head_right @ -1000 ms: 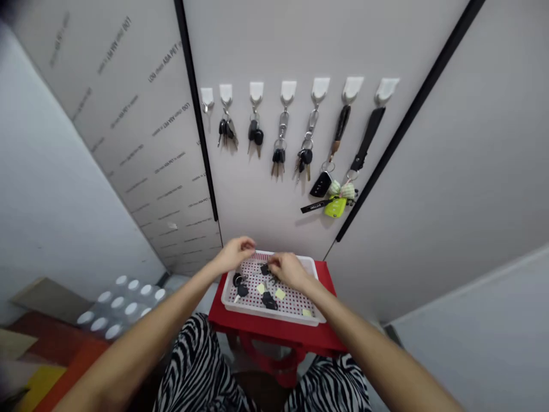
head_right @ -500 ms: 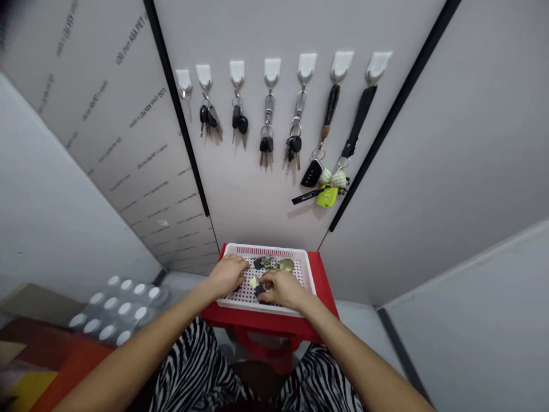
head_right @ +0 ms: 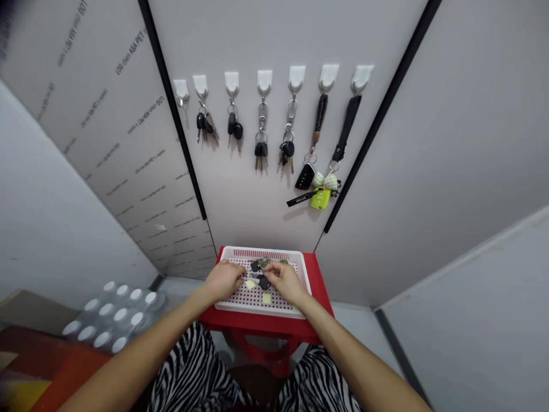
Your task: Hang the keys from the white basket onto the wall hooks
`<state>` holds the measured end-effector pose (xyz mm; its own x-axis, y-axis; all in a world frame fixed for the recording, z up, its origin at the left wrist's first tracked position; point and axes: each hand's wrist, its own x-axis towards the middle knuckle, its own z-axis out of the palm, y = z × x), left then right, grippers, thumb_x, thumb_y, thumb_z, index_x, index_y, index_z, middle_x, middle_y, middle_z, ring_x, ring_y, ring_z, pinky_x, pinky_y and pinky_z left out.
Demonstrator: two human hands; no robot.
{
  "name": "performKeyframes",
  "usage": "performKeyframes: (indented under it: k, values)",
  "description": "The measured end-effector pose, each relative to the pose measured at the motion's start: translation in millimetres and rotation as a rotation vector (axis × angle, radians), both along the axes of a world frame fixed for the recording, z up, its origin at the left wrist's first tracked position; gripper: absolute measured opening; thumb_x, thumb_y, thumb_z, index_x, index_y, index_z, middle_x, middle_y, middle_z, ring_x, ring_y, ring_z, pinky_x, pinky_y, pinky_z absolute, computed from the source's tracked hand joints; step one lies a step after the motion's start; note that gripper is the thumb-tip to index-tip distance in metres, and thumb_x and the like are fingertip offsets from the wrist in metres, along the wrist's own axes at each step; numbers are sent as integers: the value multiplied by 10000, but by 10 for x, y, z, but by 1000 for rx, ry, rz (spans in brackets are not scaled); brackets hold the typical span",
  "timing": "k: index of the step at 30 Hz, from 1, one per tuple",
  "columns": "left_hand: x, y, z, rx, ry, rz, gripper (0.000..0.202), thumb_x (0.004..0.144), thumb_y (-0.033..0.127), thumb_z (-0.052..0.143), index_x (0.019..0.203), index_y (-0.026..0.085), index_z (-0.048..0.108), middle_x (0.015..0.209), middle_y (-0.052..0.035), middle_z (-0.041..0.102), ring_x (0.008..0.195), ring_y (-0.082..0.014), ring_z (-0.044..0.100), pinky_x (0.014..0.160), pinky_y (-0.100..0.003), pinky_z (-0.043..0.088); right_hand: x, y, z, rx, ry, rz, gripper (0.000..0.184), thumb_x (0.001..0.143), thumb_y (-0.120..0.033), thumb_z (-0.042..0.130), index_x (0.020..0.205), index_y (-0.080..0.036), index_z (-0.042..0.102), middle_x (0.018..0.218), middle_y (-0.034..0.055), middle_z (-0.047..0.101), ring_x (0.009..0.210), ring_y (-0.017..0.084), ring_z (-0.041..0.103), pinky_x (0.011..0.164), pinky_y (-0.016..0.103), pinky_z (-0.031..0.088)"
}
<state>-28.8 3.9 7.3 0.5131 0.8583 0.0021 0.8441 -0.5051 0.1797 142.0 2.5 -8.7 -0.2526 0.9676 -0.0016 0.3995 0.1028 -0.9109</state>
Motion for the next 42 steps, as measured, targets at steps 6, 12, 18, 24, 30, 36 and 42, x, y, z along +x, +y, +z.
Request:
performKeyframes:
  k: [6, 12, 18, 24, 30, 36, 42]
  values:
    - [60, -8, 59, -79, -414, 5, 320, 621, 227, 450, 937, 182, 478, 967, -38, 516, 896, -153, 435, 780, -255, 310, -57, -6, 63, -17, 173, -27, 145, 577, -224, 471, 698, -148, 451, 488, -68, 397, 443, 53, 379, 455, 190, 313]
    - [146, -7, -36, -428, -832, 28, 223, 634, 197, 425, 813, 126, 538, 783, -43, 572, 719, -132, 496, 681, -253, 370, -166, -26, 299, 46, 222, 65, 146, 591, -202, 472, 724, -143, 460, 528, -56, 421, 491, 52, 397, 494, 190, 325]
    - [48, 29, 215, -566, -1251, 117, 200, 590, 160, 495, 783, 116, 526, 767, -27, 561, 703, -97, 487, 703, -231, 354, -256, 63, 610, 25, 265, 108, 151, 591, -221, 486, 723, -152, 459, 544, -51, 447, 489, 44, 403, 496, 185, 327]
    - [-104, 84, 546, -483, -1413, 177, 104, 563, 168, 522, 650, 114, 538, 619, 15, 535, 589, -66, 459, 647, -214, 349, -496, 169, 911, 94, 312, 137, 172, 564, -214, 511, 716, -144, 470, 568, -44, 483, 519, 49, 441, 533, 194, 354]
    - [-215, 205, 776, -336, -1508, 301, 83, 527, 179, 546, 562, 105, 530, 507, 28, 511, 491, -50, 431, 555, -196, 339, -681, 345, 1066, 208, 325, 33, 155, 533, -208, 531, 662, -128, 497, 532, -44, 499, 487, 49, 440, 521, 200, 362]
    - [-367, 410, 1059, -287, -1595, 322, 138, 511, 228, 563, 562, 107, 522, 468, 26, 498, 459, -52, 437, 523, -199, 336, -828, 572, 1240, 257, 237, 0, 196, 552, -252, 504, 677, -108, 549, 565, -5, 542, 514, 74, 454, 521, 219, 367]
    - [-555, 652, 1396, -158, -1597, 320, 148, 502, 241, 565, 538, 106, 513, 448, 29, 486, 432, -45, 422, 498, -196, 326, -1048, 728, 1531, 458, 93, 42, 337, 622, -297, 439, 876, -93, 524, 736, 62, 578, 605, 109, 499, 583, 251, 388]
